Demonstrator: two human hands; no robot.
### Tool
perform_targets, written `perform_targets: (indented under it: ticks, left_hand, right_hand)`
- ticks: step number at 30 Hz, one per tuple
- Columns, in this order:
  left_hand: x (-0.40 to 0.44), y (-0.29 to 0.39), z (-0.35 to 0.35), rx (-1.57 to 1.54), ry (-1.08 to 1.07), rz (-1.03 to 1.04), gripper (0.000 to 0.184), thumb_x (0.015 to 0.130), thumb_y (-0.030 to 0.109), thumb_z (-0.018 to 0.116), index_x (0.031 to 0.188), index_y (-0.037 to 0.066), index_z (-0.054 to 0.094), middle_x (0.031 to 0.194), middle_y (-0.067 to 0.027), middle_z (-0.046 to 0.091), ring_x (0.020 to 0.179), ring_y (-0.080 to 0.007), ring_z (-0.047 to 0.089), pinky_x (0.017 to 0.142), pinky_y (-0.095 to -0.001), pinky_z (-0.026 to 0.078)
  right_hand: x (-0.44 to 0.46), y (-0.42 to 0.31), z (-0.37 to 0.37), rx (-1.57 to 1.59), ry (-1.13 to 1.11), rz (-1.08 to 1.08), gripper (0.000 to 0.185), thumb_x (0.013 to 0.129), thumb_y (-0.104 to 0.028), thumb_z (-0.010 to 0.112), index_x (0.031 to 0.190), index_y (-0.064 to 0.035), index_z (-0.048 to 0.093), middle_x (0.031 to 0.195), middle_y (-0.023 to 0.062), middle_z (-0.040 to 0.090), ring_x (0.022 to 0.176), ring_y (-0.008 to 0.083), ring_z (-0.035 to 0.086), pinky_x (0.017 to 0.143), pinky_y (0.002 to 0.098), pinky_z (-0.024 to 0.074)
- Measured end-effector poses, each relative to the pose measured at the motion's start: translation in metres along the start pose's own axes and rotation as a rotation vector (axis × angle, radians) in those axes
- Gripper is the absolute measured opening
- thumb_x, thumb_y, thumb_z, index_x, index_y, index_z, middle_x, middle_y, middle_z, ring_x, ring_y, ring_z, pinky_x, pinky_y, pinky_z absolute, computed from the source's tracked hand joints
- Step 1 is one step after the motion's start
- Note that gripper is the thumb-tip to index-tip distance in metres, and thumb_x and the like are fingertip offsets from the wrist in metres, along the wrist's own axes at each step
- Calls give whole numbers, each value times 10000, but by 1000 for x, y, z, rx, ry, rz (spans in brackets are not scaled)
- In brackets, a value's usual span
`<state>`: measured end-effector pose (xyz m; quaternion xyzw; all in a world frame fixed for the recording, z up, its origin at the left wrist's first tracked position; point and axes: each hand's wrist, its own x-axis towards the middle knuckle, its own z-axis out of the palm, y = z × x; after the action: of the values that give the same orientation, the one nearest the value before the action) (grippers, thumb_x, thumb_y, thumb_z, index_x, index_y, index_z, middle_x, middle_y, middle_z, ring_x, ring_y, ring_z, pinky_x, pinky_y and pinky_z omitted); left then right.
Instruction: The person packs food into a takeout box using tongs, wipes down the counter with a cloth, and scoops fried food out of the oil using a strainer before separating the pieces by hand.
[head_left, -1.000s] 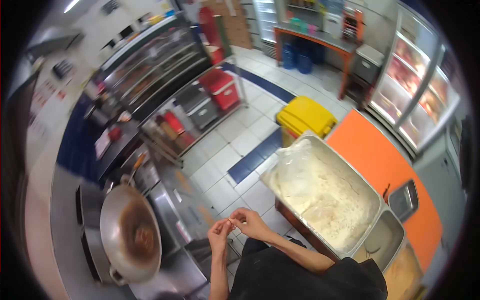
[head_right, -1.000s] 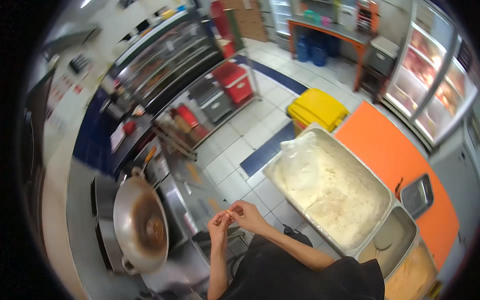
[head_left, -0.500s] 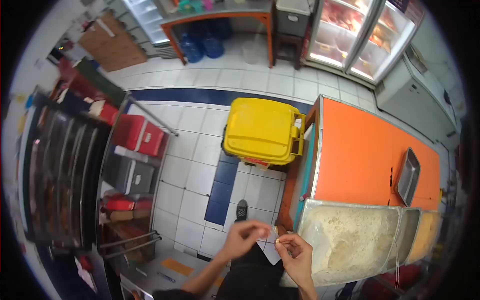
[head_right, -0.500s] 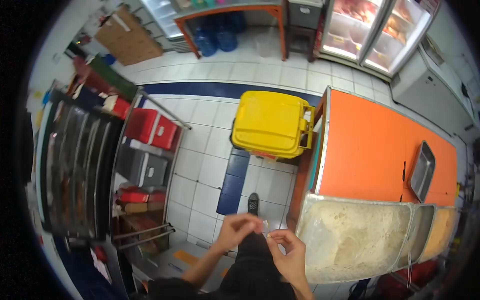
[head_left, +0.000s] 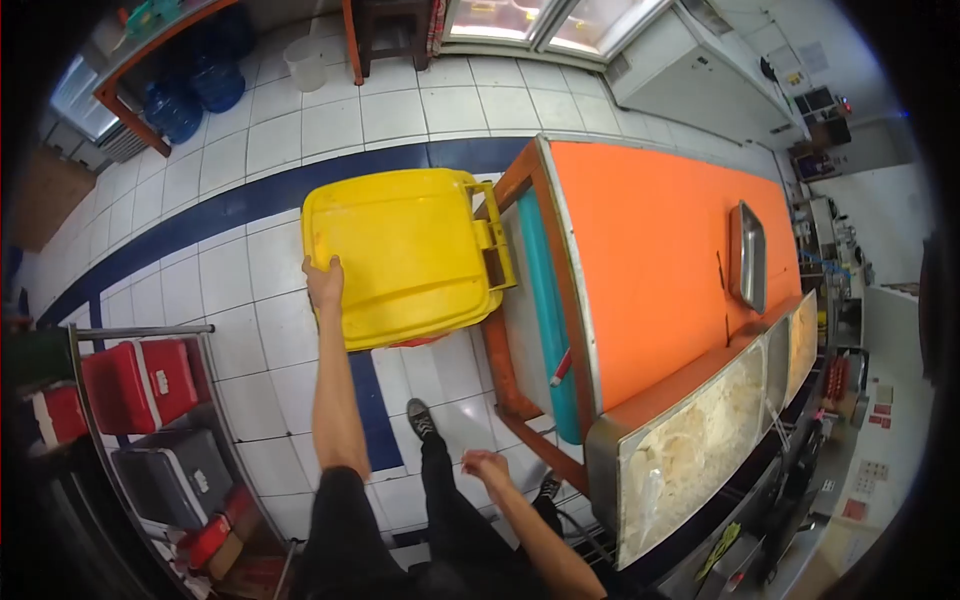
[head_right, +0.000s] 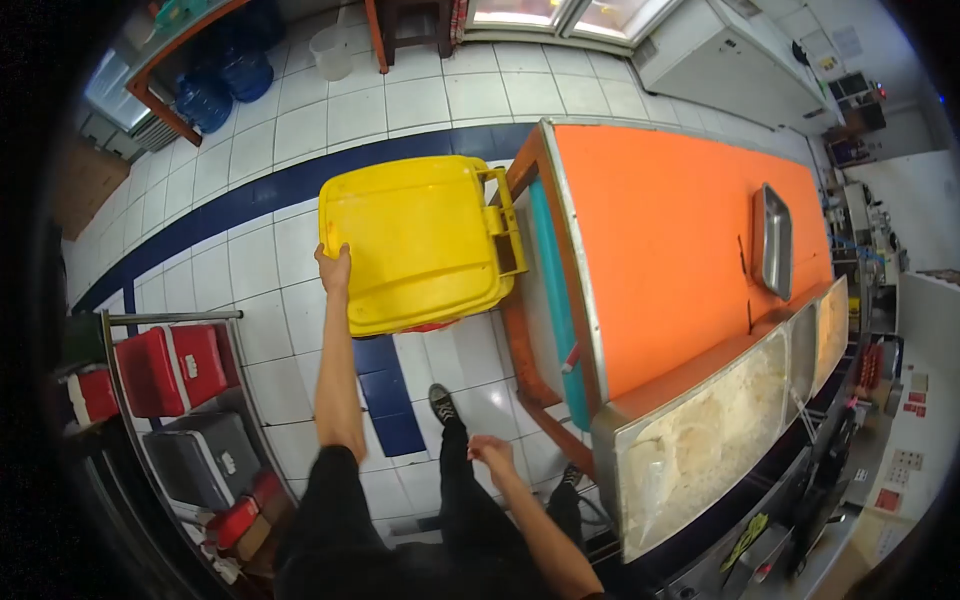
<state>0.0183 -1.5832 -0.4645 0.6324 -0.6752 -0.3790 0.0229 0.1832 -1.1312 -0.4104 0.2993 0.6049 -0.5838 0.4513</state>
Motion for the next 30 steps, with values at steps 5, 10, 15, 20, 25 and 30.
perform_targets:
  ticks: [5,10,15,20,25,30]
  left_hand:
    - [-149,111,-97,-405,-102,482,527,898,291,615,1371,110,470,1100,-199,665,985,-330,639,880,-443,477]
    - [-214,193,-106,-176,-230,976,406,899,248,619,1270,89,578,1130,-221,651,1040,-343,640,921,-405,481]
    - [-204,170,-97,-189,-146,1233,369,903,217,609,1242,75,597,1189,-185,642,1116,-364,597,976,-417,451]
    - [-68,1,-72,-118,-173,1039,370,958,147,530,1291,-13,551,1380,-207,519,1289,-340,469,1096,-398,353]
    - [-145,-121,-48,173,-199,705,378,969,212,507,1256,-28,562,1330,-224,524,1243,-371,481,1071,-431,356]
    - [-336,-130,38,302,-487,897,369,947,237,526,1204,-21,590,1247,-228,559,1170,-375,523,1014,-438,390]
  right_hand:
    - [86,-33,57,160,157,83,119,823,-106,647,872,1,664,794,91,654,697,215,632,625,342,547]
    - [162,-151,147,147,-88,-257,448,849,-280,670,1238,-108,531,1062,71,637,908,193,629,796,420,541]
    - [173,-175,185,166,14,-420,328,860,-260,640,1138,-93,591,967,83,666,781,183,639,653,370,536]
    - [99,-46,113,-935,79,-625,238,854,-250,523,857,-44,642,737,195,652,647,335,635,579,473,498]
    - [-29,68,-49,-911,68,-525,274,726,-181,586,911,-11,696,945,272,668,936,428,644,829,506,498]
    - [-85,155,-259,-781,527,36,365,825,-304,545,995,-24,708,941,193,717,863,320,711,755,433,578]
